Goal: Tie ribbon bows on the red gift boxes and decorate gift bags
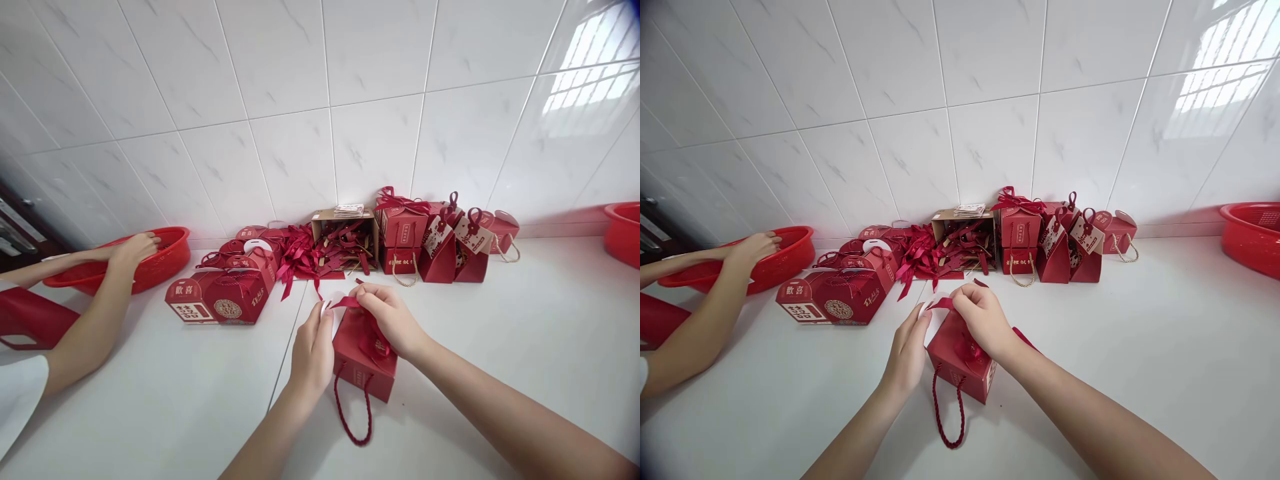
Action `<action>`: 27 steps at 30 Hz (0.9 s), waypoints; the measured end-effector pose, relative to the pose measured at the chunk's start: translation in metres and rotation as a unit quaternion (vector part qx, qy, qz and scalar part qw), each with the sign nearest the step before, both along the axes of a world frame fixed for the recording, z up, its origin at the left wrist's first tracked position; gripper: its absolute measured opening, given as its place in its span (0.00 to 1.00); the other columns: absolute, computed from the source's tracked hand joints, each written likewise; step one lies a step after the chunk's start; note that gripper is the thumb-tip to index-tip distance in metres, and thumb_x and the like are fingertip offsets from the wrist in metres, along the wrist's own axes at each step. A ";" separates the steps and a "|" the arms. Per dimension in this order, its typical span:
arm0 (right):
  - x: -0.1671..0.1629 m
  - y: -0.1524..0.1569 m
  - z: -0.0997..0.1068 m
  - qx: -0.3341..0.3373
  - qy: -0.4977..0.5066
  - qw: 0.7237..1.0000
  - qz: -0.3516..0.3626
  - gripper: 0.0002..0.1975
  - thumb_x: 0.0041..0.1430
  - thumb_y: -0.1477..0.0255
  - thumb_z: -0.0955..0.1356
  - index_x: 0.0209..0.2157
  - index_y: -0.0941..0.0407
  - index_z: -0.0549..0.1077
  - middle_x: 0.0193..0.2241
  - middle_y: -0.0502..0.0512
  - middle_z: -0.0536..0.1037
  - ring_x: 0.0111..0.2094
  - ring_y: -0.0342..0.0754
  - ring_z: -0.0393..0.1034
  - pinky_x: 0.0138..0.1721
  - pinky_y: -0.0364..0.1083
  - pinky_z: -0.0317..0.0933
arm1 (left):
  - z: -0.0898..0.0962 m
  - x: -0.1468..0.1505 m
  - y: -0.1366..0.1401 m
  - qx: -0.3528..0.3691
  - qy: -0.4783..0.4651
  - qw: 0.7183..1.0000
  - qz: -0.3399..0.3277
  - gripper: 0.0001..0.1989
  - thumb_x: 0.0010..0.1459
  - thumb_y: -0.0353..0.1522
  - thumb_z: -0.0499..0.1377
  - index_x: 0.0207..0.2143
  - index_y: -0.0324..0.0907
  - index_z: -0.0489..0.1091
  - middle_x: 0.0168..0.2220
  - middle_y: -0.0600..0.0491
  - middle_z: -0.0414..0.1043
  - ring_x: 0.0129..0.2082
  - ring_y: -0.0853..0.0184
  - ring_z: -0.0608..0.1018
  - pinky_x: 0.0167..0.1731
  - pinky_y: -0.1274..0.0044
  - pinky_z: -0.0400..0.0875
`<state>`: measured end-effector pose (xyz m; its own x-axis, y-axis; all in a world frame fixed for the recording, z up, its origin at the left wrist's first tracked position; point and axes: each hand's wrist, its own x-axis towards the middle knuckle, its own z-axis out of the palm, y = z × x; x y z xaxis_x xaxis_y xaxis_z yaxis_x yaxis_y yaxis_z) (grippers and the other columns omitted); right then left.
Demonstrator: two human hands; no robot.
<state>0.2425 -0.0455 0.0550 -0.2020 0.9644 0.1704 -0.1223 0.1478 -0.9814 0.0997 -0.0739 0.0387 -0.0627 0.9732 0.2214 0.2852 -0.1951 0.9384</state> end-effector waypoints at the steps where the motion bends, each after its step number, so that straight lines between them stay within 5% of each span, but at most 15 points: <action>1: 0.000 0.000 0.000 -0.002 -0.011 1.000 -0.001 0.12 0.53 0.65 0.64 0.21 0.56 0.65 0.22 0.49 0.66 0.25 0.43 0.58 0.27 0.44 0.52 | -0.001 0.000 0.000 0.000 0.000 1.000 -0.002 0.16 0.63 0.42 0.49 0.41 0.43 0.71 0.33 0.51 0.75 0.32 0.62 0.75 0.36 0.74 0.68; 11: -0.002 0.002 -0.001 0.003 -0.079 0.996 -0.045 0.09 0.53 0.68 0.62 0.22 0.56 0.64 0.22 0.48 0.68 0.25 0.42 0.59 0.27 0.43 0.53 | -0.004 -0.003 -0.002 -0.004 0.035 0.999 -0.006 0.14 0.65 0.41 0.47 0.35 0.44 0.66 0.26 0.56 0.66 0.30 0.65 0.70 0.34 0.76 0.64; 19: -0.001 -0.004 0.006 0.033 -0.159 0.986 0.027 0.08 0.50 0.69 0.62 0.21 0.55 0.62 0.23 0.48 0.65 0.25 0.42 0.56 0.29 0.44 0.53 | -0.001 -0.002 -0.009 0.014 0.049 0.999 -0.016 0.19 0.67 0.44 0.40 0.35 0.45 0.64 0.26 0.55 0.65 0.28 0.65 0.67 0.33 0.75 0.60; 27: 0.000 -0.007 0.008 0.054 -0.203 0.977 0.033 0.08 0.50 0.68 0.62 0.20 0.55 0.63 0.24 0.49 0.66 0.27 0.44 0.59 0.31 0.45 0.55 | 0.001 -0.007 0.005 -0.084 -0.177 0.978 -0.067 0.19 0.61 0.46 0.50 0.25 0.42 0.62 0.24 0.56 0.61 0.25 0.69 0.64 0.26 0.79 0.63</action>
<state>0.2425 -0.0524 0.0630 -0.3358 0.9278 0.1626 0.2614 0.2577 -0.9302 0.0924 -0.0690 0.0400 0.0236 0.9987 0.0451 -0.0811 -0.0431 0.9958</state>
